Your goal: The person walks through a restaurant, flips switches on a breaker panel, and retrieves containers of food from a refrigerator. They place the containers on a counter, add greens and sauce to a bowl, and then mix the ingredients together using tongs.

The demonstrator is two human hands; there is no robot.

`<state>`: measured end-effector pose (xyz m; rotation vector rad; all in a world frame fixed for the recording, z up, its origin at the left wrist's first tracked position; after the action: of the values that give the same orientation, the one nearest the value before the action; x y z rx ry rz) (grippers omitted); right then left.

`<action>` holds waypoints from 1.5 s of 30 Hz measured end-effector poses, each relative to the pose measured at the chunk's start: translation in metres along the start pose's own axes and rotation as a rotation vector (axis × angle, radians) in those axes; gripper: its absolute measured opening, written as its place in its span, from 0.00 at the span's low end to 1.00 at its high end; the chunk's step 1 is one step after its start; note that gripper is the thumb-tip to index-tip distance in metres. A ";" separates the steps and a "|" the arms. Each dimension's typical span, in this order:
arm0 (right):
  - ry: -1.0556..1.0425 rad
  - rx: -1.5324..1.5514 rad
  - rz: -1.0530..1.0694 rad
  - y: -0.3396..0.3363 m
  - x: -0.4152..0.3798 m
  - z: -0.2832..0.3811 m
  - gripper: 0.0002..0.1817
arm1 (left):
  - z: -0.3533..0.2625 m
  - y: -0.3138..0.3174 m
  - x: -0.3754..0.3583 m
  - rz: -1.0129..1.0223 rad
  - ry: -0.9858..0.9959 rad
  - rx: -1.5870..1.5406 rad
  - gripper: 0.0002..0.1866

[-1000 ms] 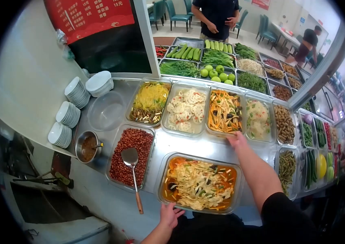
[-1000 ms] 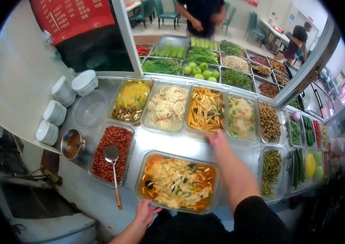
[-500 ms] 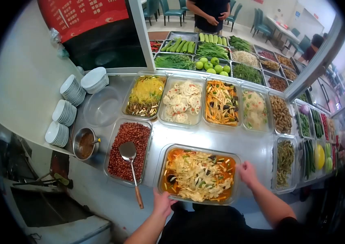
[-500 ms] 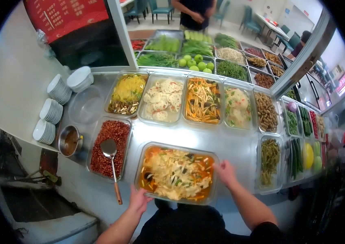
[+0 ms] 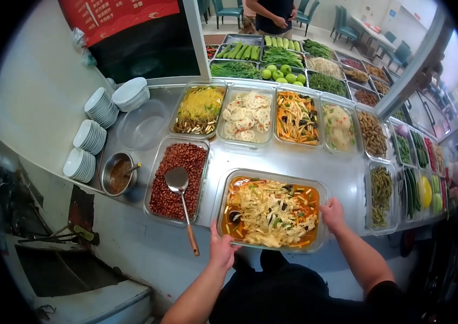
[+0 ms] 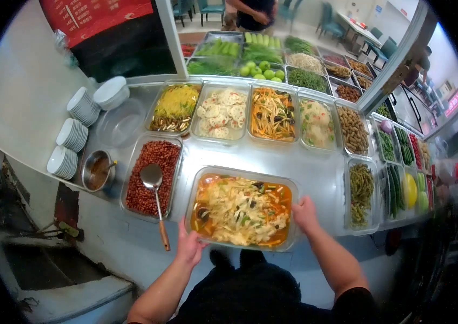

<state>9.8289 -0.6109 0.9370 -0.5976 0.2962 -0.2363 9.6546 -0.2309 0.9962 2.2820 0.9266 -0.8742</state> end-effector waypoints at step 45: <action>0.531 1.312 0.047 -0.171 -0.120 -0.052 0.27 | 0.129 0.024 0.009 -0.140 -0.238 0.227 0.29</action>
<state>9.6764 -0.7388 1.0206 0.7863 0.5791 -0.4757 9.6306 -0.3277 0.9101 2.2519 0.9271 -1.3402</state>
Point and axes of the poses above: each hand's wrist, its own x-axis towards the middle knuckle, its own y-axis out of the palm, z = x × y, the point moved 10 cm from there along x, towards the middle knuckle, and after that the axes turned 11 degrees about -z, right-handed, at the moved point
